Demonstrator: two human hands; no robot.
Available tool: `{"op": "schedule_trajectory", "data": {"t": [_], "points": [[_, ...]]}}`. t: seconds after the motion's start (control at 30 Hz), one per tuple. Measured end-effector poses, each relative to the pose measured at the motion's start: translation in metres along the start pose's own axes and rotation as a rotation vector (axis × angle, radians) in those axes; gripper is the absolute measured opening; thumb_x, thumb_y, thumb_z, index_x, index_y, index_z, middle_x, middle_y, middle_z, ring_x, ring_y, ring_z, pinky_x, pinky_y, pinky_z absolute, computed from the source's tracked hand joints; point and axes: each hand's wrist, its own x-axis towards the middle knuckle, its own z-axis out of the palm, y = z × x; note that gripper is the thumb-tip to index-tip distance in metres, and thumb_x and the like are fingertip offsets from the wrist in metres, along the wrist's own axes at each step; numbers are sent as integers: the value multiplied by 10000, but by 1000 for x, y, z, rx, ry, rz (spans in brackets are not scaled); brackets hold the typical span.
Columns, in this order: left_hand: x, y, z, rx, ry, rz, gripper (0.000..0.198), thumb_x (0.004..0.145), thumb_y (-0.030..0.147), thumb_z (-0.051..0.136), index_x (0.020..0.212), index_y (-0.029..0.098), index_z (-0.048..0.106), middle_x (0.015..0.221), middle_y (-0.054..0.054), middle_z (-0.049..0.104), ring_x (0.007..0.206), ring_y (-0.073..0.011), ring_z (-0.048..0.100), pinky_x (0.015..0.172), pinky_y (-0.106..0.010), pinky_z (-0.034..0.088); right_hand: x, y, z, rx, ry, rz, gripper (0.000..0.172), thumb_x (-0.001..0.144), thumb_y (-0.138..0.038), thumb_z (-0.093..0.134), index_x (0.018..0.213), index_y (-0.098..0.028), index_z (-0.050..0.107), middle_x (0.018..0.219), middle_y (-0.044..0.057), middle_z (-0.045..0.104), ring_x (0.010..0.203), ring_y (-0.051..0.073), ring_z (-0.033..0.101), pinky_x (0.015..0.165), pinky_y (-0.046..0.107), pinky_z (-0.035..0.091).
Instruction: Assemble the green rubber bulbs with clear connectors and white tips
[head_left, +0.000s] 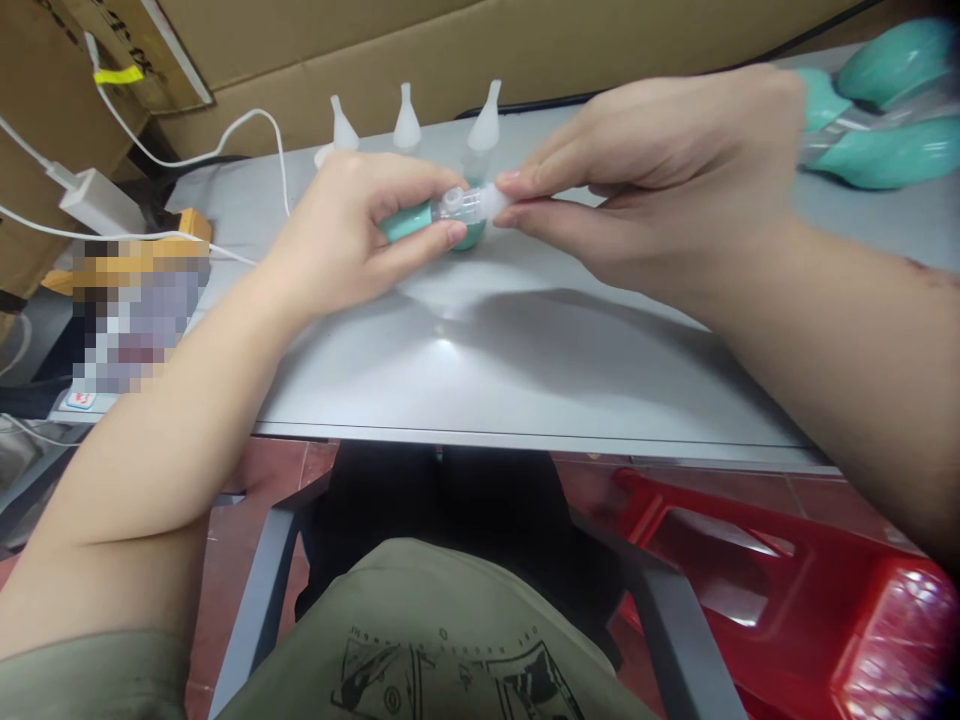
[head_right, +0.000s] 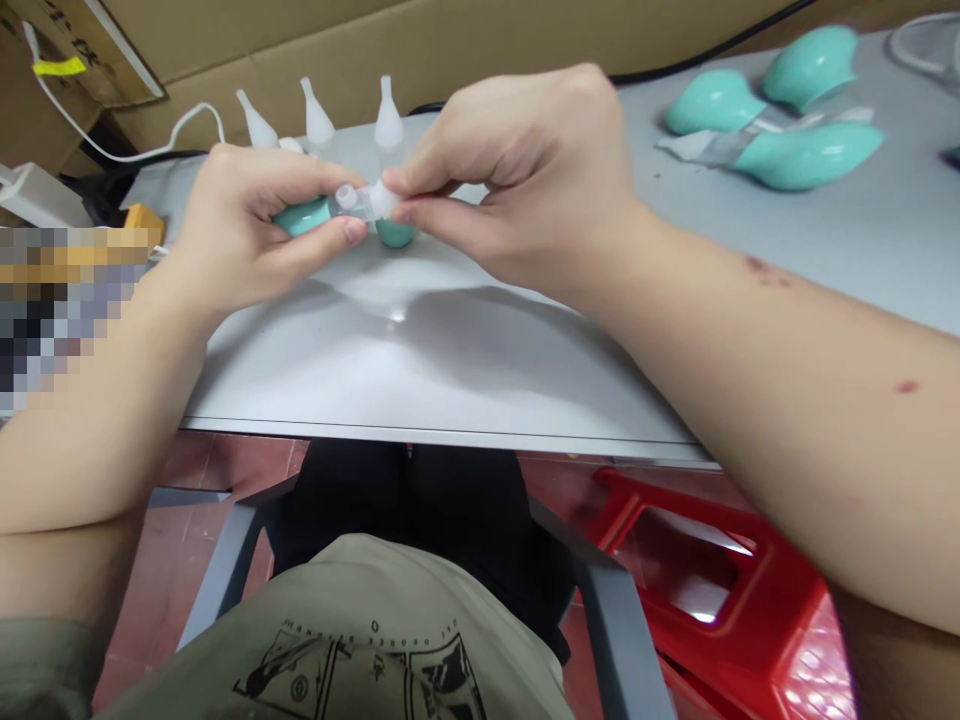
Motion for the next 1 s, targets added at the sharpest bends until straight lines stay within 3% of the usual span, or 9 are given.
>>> {"op": "schedule_trajectory", "data": {"t": [0.23, 0.43, 0.6, 0.73, 0.9, 1.0], "points": [[-1, 1, -3, -45, -16, 30, 411, 1148, 645, 734, 1149, 272, 907, 941, -42, 847, 856, -247, 794, 866, -427, 665, -2, 5, 1, -61, 17, -114, 106, 1118, -436, 870, 1128, -351, 933, 1111, -53, 906, 993, 121, 852, 892, 280, 687], [1, 6, -4, -96, -11, 32, 450, 1150, 679, 745, 1136, 262, 915, 933, -37, 867, 839, -227, 779, 844, -398, 661, -3, 3, -1, -87, 28, -169, 162, 1163, -433, 791, 1173, -335, 920, 1173, -71, 908, 1043, 95, 860, 918, 255, 689], [0, 7, -4, -24, 0, 13, 411, 1129, 641, 726, 1115, 278, 920, 882, -36, 843, 811, -234, 765, 832, -400, 655, 1, 12, 1, -78, 11, -145, 178, 1119, -532, 825, 1116, -387, 929, 1068, -99, 893, 959, 78, 836, 856, 234, 664], [0, 7, -3, 20, 61, 92, 268, 1068, 495, 736, 1056, 313, 932, 809, -29, 797, 713, -241, 717, 749, -418, 608, 1, 12, 3, -91, -2, -124, 177, 1133, -488, 828, 1138, -336, 918, 1080, -34, 901, 983, 131, 844, 922, 293, 698], [-1, 7, -3, 62, 17, 76, 370, 1120, 597, 654, 1085, 320, 897, 853, -52, 779, 760, -269, 730, 796, -455, 582, -1, 5, 3, -92, 3, -97, 245, 1148, -529, 797, 1076, -320, 902, 1066, -37, 893, 998, 145, 849, 953, 307, 720], [0, 6, -3, 82, -13, 47, 459, 1143, 677, 606, 1076, 313, 878, 863, -51, 788, 796, -277, 737, 827, -476, 581, 1, 6, 4, -56, -2, -49, 185, 1131, -481, 828, 1109, -321, 919, 1041, -39, 891, 938, 127, 830, 906, 274, 712]]}}
